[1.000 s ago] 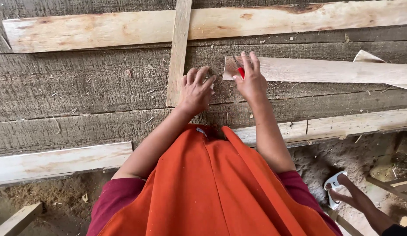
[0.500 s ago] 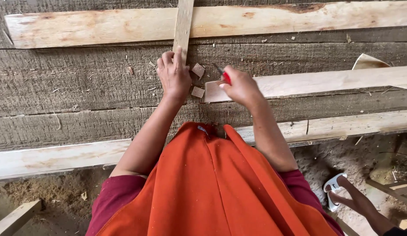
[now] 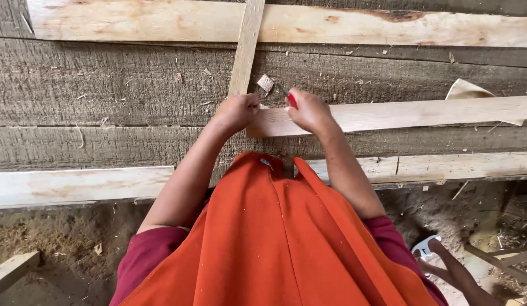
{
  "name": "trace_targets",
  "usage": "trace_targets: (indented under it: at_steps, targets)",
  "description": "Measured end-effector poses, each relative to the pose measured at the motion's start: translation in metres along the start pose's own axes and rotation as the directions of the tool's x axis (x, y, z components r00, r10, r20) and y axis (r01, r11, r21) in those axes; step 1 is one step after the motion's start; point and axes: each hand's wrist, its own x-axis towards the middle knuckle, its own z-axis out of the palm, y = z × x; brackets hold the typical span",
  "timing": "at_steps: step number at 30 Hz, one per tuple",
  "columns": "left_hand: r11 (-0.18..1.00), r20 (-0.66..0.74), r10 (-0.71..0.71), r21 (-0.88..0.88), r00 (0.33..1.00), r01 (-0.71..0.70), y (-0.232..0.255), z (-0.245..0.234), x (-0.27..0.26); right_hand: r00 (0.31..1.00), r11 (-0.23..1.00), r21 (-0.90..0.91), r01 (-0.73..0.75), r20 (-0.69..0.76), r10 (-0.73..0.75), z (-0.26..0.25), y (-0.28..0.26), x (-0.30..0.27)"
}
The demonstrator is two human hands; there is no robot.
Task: Cutting thin strips of wood from larger boards using a utility knife by scoring and snapping.
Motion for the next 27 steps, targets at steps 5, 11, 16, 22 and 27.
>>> trace_targets:
  at_steps: [5,11,16,22,27]
  targets:
    - [0.990,0.092,-0.084,0.117,0.992,0.073,0.007,-0.029,-0.040,0.998,1.000,-0.020,0.024,0.054,-0.022,-0.029,-0.041,-0.036]
    - [0.925,-0.006,-0.248,0.295,0.969,0.239,-0.012,-0.034,-0.054,0.992,0.981,-0.149,0.121,0.051,-0.115,0.004,-0.051,-0.014]
    - [0.935,-0.148,-0.174,0.285,0.973,0.211,0.009,-0.013,-0.071,0.993,0.988,-0.096,0.120,-0.001,-0.120,-0.007,-0.085,-0.021]
    - [0.984,-0.291,-0.060,0.141,0.955,0.105,-0.006,0.006,-0.074,0.994,0.985,-0.159,0.060,-0.082,-0.074,-0.012,-0.049,0.010]
    - [0.977,-0.208,-0.195,0.047,0.959,0.209,-0.039,0.007,-0.072,0.962,0.986,-0.096,0.135,0.251,-0.108,-0.049,-0.057,-0.041]
